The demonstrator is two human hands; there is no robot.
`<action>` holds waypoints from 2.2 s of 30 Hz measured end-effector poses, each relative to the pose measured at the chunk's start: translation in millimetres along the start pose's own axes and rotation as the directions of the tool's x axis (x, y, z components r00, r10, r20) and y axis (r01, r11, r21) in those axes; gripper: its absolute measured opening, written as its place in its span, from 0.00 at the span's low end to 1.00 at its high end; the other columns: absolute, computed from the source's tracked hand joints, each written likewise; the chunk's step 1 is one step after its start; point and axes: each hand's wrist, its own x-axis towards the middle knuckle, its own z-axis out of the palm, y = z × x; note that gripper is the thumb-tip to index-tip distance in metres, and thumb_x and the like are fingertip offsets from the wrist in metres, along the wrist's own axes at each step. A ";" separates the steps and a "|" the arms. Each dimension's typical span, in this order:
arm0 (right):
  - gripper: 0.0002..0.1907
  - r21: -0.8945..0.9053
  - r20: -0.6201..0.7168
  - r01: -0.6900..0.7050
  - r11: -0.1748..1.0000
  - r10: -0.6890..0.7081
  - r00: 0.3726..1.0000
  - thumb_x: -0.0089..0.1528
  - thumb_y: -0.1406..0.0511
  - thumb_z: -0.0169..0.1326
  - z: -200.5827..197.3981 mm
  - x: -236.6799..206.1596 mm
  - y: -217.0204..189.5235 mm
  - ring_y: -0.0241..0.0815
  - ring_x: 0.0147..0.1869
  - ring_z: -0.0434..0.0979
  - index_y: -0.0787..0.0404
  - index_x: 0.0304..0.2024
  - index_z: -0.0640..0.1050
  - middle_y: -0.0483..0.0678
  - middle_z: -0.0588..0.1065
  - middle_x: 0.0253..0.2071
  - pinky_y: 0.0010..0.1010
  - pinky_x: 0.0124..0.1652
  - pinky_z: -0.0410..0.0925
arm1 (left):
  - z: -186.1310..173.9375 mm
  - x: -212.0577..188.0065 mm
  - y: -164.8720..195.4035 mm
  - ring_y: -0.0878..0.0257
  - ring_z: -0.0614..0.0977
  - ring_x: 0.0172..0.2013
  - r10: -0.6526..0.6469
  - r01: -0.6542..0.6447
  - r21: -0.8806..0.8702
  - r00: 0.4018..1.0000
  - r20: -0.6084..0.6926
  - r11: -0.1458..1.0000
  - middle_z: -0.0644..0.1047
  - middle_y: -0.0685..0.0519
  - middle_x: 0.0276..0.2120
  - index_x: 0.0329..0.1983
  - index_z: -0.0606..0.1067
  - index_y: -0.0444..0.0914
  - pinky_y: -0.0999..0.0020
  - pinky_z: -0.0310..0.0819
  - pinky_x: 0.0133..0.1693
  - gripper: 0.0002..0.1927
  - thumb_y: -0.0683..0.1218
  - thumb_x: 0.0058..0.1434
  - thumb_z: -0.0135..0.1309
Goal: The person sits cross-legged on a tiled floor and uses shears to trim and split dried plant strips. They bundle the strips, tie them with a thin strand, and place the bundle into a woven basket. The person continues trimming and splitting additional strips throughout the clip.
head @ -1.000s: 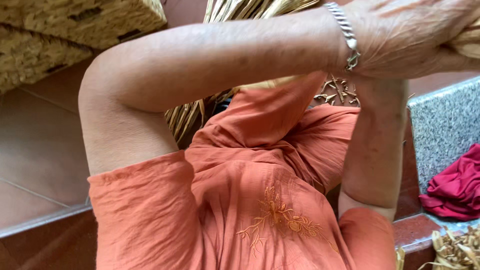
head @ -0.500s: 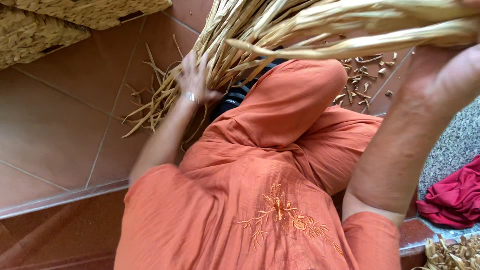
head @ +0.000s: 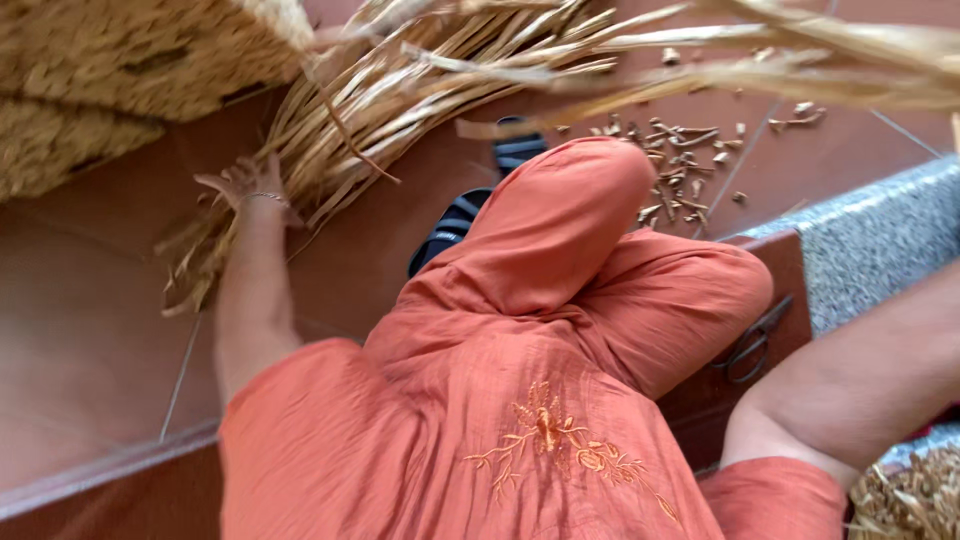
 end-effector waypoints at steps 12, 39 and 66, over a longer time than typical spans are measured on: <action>0.16 0.076 -0.143 0.535 0.841 -0.522 0.841 0.77 0.54 0.48 21.8 -59.0 9.0 0.45 0.53 0.75 0.60 0.45 0.69 0.48 0.70 0.39 0.50 0.67 0.68 | -207.4 -234.5 194.9 0.61 0.71 0.65 0.554 -0.264 -0.506 -0.156 -0.818 -0.821 0.69 0.46 0.67 0.74 0.59 0.36 0.61 0.66 0.66 0.39 0.58 0.68 0.58; 0.21 0.112 -0.453 0.425 0.898 -0.334 0.826 0.82 0.53 0.45 -212.7 -403.2 -12.3 0.35 0.33 0.68 0.55 0.37 0.71 0.38 0.66 0.28 0.37 0.51 0.69 | -284.6 -140.9 298.2 0.57 0.82 0.26 0.414 0.523 0.045 0.722 -0.554 -0.851 0.79 0.48 0.29 0.42 0.74 0.34 0.59 0.81 0.40 0.09 0.41 0.63 0.62; 0.13 0.607 -0.108 0.050 0.793 0.020 0.994 0.79 0.61 0.45 -190.0 -320.1 -17.3 0.34 0.31 0.71 0.65 0.55 0.73 0.42 0.66 0.30 0.32 0.40 0.67 | -269.7 -83.2 98.2 0.64 0.83 0.39 0.017 -0.763 -0.292 0.347 -0.938 -0.577 0.79 0.53 0.42 0.71 0.62 0.41 0.67 0.86 0.40 0.21 0.34 0.78 0.46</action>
